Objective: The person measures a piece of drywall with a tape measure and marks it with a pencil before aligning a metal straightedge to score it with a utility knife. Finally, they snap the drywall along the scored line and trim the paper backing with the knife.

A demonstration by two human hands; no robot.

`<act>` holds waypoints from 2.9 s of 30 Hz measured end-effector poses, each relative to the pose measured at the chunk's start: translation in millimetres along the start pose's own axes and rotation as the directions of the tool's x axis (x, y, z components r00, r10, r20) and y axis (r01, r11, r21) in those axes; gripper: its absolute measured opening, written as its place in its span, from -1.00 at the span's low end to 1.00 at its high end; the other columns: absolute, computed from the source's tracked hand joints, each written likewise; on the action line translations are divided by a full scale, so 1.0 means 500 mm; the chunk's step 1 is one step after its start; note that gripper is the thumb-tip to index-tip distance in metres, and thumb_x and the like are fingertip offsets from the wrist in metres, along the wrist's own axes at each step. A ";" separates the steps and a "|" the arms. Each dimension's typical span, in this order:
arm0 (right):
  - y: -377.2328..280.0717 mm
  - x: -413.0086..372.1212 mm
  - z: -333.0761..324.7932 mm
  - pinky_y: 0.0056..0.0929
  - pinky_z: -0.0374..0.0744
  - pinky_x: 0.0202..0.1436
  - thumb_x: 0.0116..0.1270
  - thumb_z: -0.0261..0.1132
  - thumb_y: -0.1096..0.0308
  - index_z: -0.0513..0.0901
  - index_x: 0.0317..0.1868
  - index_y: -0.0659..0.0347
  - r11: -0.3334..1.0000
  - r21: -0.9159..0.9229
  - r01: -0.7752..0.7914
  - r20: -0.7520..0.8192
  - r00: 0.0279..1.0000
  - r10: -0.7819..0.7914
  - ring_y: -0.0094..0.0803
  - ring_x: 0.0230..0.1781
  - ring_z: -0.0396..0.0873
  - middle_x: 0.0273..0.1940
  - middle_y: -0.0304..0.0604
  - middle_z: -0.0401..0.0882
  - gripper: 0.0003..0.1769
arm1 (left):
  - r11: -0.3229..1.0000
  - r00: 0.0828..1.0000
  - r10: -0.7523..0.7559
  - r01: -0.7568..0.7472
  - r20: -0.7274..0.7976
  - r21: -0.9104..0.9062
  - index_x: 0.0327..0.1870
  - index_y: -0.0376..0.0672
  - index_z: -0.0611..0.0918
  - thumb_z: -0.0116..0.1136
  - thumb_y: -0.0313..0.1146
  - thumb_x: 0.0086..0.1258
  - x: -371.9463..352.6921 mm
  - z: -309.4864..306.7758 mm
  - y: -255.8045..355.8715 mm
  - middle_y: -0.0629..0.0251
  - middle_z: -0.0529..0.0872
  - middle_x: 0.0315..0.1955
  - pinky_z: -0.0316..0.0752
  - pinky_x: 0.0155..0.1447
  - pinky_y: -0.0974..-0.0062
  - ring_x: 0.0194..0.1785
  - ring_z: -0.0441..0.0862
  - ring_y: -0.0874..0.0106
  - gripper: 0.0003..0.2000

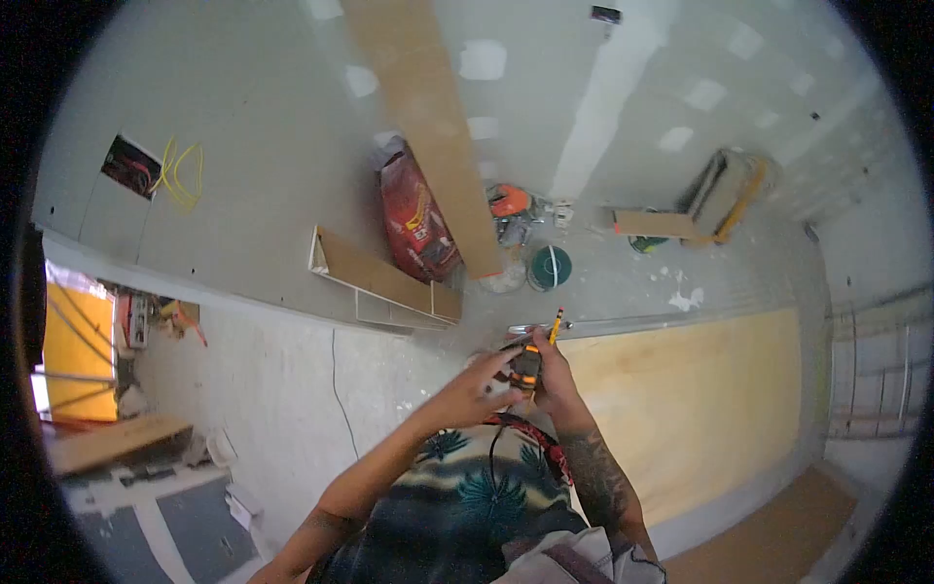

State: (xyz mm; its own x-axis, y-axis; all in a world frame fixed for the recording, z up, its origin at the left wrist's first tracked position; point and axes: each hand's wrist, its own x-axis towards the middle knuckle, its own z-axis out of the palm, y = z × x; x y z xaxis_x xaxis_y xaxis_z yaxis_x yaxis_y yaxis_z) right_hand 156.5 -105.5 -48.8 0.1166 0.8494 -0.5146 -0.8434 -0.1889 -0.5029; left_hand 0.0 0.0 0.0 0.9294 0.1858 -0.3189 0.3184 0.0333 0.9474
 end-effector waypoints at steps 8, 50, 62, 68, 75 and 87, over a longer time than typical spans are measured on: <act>-0.077 0.145 -0.034 -0.32 0.55 0.11 0.57 -0.03 -0.14 0.35 0.21 0.10 0.897 -0.434 0.083 -0.110 0.984 -0.144 -0.35 0.06 0.56 0.06 -0.14 0.54 -0.49 | 0.994 0.740 -0.078 0.005 -0.668 -0.111 0.19 -0.30 0.43 0.16 -0.21 0.47 0.079 0.031 -0.065 0.10 0.72 -0.09 0.60 -0.05 0.31 -0.05 0.70 0.19 -0.58; 0.012 0.238 0.150 -0.54 0.58 -0.23 0.25 0.45 -0.04 0.62 -0.04 0.29 0.381 -0.886 -0.265 -0.165 0.947 0.275 -0.54 -0.31 0.62 -0.25 -0.26 0.67 -0.46 | 0.986 0.673 0.158 -0.074 -0.722 0.147 0.21 -0.25 0.49 0.51 -0.04 -0.03 -0.033 -0.100 -0.196 -0.08 0.45 0.21 0.42 0.29 0.20 0.34 0.36 0.01 -0.23; 0.008 0.115 0.118 -0.59 0.41 -0.57 0.12 0.50 0.40 0.62 -0.22 0.27 0.525 -0.845 -0.099 -0.026 0.989 0.145 -0.61 -0.63 0.47 -0.46 -0.28 0.60 -0.73 | 0.994 0.773 -0.099 0.054 -0.627 -0.090 0.13 -0.23 0.35 0.34 -0.15 0.17 -0.089 0.003 -0.176 -0.14 0.69 -0.15 0.58 0.01 0.18 -0.08 0.71 -0.03 -0.41; -0.054 0.102 0.077 -0.62 0.39 -0.53 0.12 0.49 0.43 0.58 -0.17 0.19 0.676 -0.734 -0.065 0.042 0.989 0.141 -0.64 -0.60 0.46 -0.48 -0.36 0.52 -0.70 | 0.984 0.871 -0.178 0.165 -0.458 -0.068 0.10 -0.23 0.41 0.29 -0.31 0.19 -0.120 -0.035 -0.174 0.04 0.67 -0.25 0.56 -0.03 0.36 -0.18 0.66 0.28 -0.52; -0.380 0.086 -0.134 -0.66 0.37 -0.50 0.29 0.34 0.42 0.47 0.14 0.23 0.959 -0.246 0.141 0.115 0.987 -0.115 -0.68 -0.60 0.34 -0.27 -0.17 0.57 -0.58 | 0.827 0.811 -0.560 0.534 -0.170 -0.173 -0.11 -0.25 0.52 0.24 -0.44 0.15 -0.396 -0.120 -0.387 0.32 0.56 -0.48 0.46 -0.39 0.50 -0.45 0.54 0.52 -0.72; -0.222 0.111 -0.601 -0.68 0.35 -0.52 0.39 0.30 0.43 0.51 0.00 0.18 0.966 0.218 -0.136 -0.069 0.986 0.155 -0.73 -0.63 0.33 -0.46 -0.44 0.41 -0.78 | 0.510 0.643 -0.530 0.763 -0.552 0.398 -0.35 -0.25 0.61 0.33 -0.33 0.08 -0.873 -0.231 -0.289 0.24 0.66 -0.54 0.55 -0.33 0.41 -0.47 0.65 0.38 -0.79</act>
State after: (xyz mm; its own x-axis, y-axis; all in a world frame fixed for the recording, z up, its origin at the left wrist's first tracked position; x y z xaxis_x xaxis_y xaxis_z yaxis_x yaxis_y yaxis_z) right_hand 414.2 -185.6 -230.2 0.0206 0.7742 -0.6326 -0.9454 -0.1907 -0.2642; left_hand -473.1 27.5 5.6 0.3256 0.6444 -0.6920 0.9454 -0.2323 0.2285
